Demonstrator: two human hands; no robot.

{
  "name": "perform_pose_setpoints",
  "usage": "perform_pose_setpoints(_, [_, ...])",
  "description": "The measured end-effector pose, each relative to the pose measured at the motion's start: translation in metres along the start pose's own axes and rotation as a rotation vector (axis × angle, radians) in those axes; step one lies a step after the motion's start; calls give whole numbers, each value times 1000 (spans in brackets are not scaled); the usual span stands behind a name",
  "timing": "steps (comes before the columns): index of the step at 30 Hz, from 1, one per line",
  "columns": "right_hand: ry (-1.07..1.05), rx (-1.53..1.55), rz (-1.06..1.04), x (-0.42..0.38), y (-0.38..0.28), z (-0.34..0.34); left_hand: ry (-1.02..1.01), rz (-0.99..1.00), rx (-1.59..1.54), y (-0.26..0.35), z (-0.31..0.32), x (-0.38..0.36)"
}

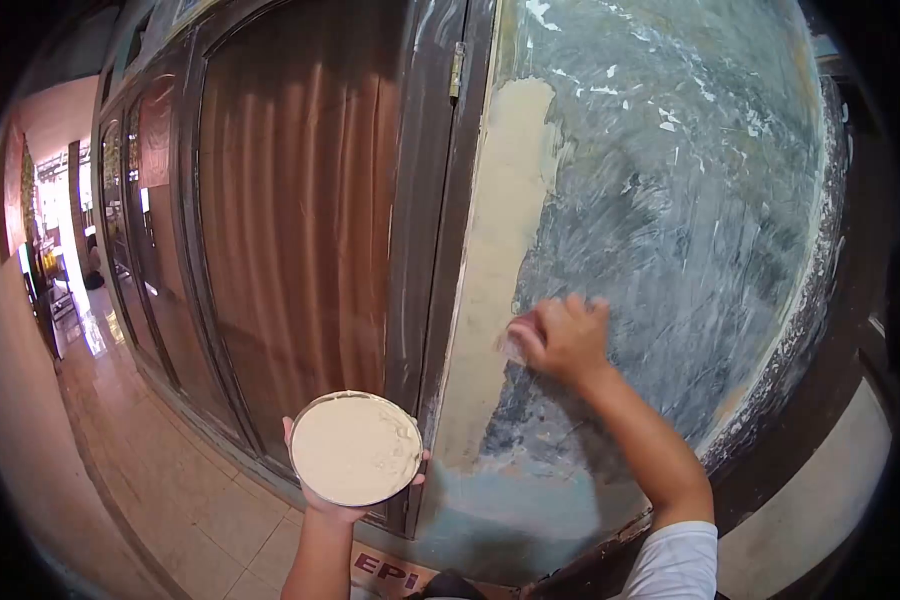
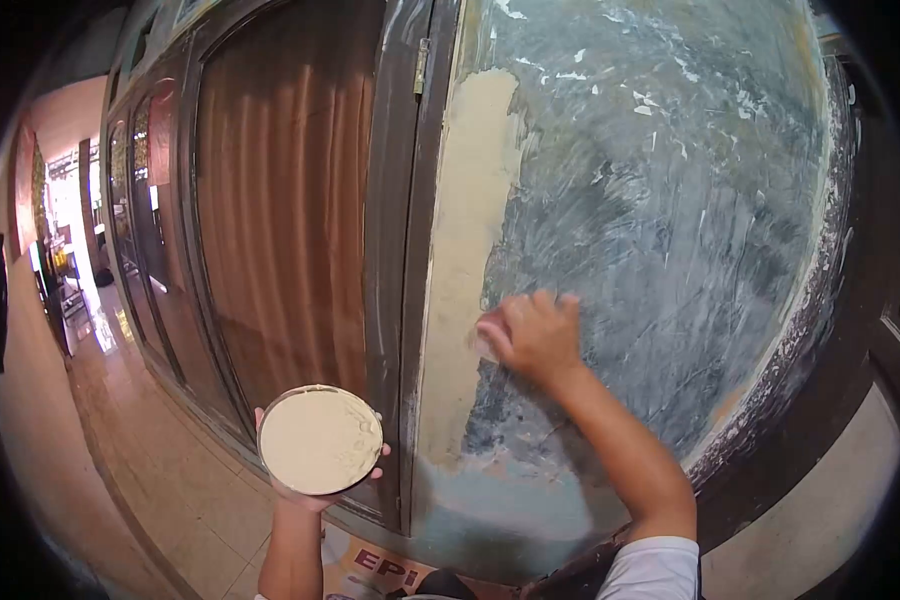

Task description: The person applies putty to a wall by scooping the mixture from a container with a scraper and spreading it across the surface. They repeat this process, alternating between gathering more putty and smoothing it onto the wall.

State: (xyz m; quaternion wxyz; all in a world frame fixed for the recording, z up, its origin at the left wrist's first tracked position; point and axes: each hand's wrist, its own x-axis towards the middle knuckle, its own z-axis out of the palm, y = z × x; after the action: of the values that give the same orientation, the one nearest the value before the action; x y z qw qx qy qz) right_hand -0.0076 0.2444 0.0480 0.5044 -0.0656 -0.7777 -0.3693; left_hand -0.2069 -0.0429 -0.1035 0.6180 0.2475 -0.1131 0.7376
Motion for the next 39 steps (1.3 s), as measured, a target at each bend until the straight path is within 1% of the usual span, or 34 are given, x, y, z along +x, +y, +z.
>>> perform_pose_setpoints(2, [130,-112,283,31,15,-11,3,8,5,0,-2,-1])
perform_pose_setpoints(6, [169,-62,277,14,8,-6,3,21,-2,1,1,-5])
perform_pose_setpoints(8, [-94,26,-88,-14,-12,7,19,47,24,2,0,-6])
perform_pose_setpoints(9, [-34,-4,-116,-7,-3,7,48,56,51,3,1,-9])
perform_pose_setpoints(10, [-31,2,-113,11,5,3,72,63,77,4,1,-8])
perform_pose_setpoints(12, [191,-35,313,44,21,-14,66,66,86,3,3,-8])
perform_pose_setpoints(13, [184,-37,318,40,25,-14,98,75,55,4,4,-8])
perform_pose_setpoints(15, [223,45,267,32,33,-16,130,76,18,5,9,-11])
perform_pose_setpoints(16, [226,37,262,22,29,-15,96,100,66,7,14,-11])
perform_pose_setpoints(17, [104,36,105,1,18,-14,64,127,111,10,16,-10])
perform_pose_setpoints(18, [-26,39,-49,-8,10,-15,-1,143,78,11,17,-10])
perform_pose_setpoints(20, [-54,39,-53,-7,16,-17,41,145,47,15,22,-11])
perform_pose_setpoints(22, [79,-42,232,27,32,-31,39,148,67,19,23,-11])
perform_pose_setpoints(23, [231,-70,309,32,49,-26,37,151,87,21,24,-12])
perform_pose_setpoints(24, [231,-69,312,28,47,-27,39,150,90,21,26,-14])
perform_pose_setpoints(26, [95,-31,284,15,38,-34,7,153,99,23,30,-15])
perform_pose_setpoints(27, [50,50,206,-2,24,-27,13,158,79,24,28,-17])
perform_pose_setpoints(28, [51,45,200,-16,16,-19,7,158,75,23,27,-15])
perform_pose_setpoints(30, [-154,28,-136,-26,4,-12,24,167,43,21,28,-17])
perform_pose_setpoints(31, [-94,42,-103,-12,15,-15,23,167,90,21,29,-15])
perform_pose_setpoints(32, [-75,39,-119,8,28,-19,-15,167,149,22,26,-11])
perform_pose_setpoints(34, [214,-89,279,38,41,-35,-5,189,94,18,29,-10])
perform_pose_setpoints(35, [239,-94,277,32,53,-26,0,188,93,19,30,-12])
perform_pose_setpoints(36, [236,-98,279,22,44,-21,15,193,108,20,31,-13])
perform_pose_setpoints(38, [-118,64,137,-12,10,-21,45,190,114,19,31,-12])
perform_pose_setpoints(39, [-130,53,138,-25,1,-15,39,197,128,20,27,-13])
